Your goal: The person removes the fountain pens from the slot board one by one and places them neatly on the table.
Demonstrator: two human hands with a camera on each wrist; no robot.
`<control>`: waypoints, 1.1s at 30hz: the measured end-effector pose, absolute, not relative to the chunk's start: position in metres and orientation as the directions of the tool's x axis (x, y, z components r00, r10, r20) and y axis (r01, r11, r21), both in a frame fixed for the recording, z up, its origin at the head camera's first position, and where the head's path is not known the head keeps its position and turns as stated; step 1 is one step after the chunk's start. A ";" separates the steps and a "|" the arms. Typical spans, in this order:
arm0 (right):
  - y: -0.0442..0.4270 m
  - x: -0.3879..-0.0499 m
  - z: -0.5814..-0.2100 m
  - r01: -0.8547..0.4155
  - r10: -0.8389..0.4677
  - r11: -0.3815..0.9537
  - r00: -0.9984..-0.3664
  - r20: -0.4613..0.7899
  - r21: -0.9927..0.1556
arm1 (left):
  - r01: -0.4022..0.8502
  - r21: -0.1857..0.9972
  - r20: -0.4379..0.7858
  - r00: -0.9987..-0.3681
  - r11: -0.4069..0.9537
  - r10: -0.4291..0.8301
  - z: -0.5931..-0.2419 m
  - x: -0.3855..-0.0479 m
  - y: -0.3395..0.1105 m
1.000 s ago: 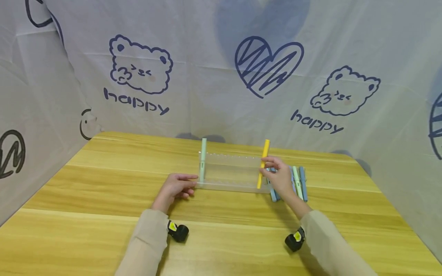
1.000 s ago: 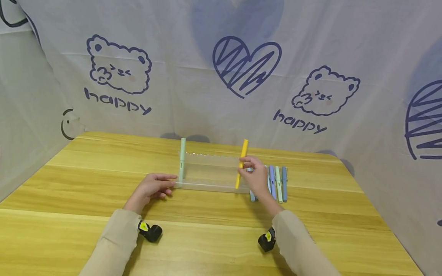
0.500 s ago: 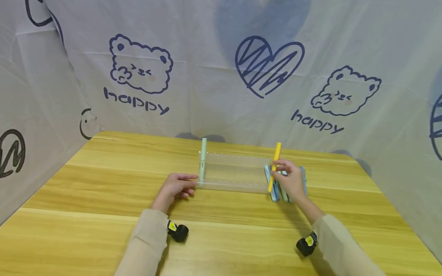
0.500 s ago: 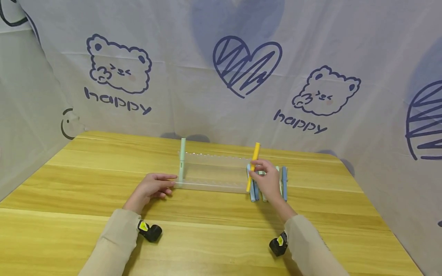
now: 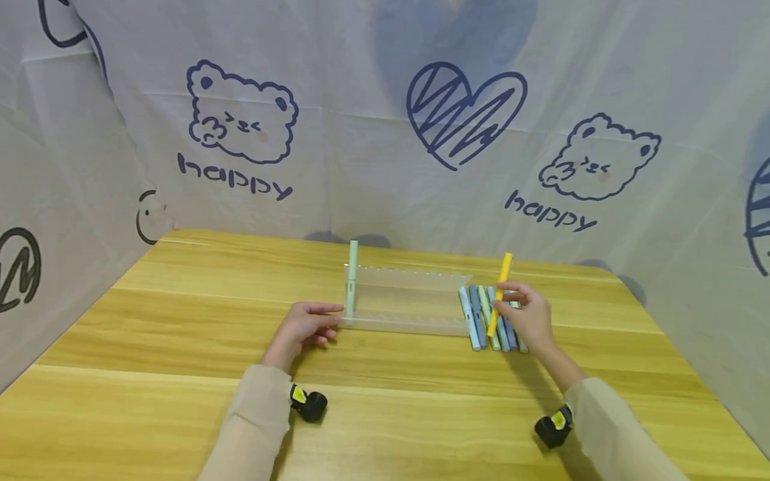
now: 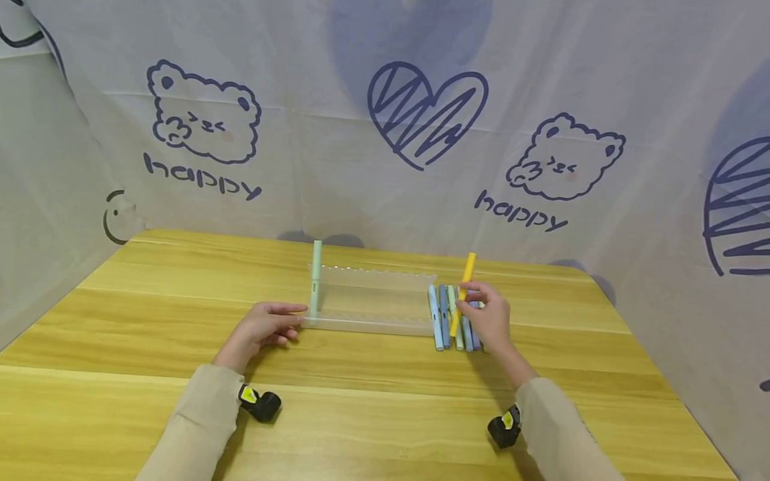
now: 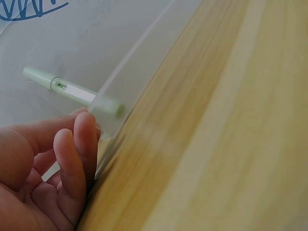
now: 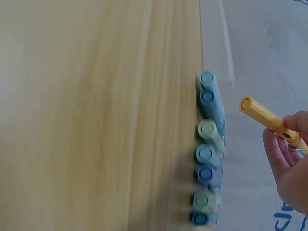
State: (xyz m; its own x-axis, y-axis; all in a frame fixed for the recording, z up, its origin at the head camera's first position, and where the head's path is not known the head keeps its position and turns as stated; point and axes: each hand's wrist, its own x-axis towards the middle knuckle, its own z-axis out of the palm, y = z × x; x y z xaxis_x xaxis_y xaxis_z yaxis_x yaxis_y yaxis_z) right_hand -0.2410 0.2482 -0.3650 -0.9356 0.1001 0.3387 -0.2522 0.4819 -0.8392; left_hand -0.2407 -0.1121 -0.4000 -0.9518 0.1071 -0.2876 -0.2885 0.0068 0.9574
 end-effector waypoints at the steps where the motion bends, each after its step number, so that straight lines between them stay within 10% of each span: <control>1: 0.252 -0.242 -0.366 -0.242 0.103 0.497 -0.937 0.334 -0.833 | -0.289 0.957 -0.288 -0.952 0.007 0.106 -0.400 -0.241 -0.112; 33: 0.309 -0.255 -0.363 -0.142 0.150 0.451 -0.961 0.231 -0.881 | -0.293 0.956 -0.292 -0.950 0.007 0.111 -0.399 -0.240 -0.112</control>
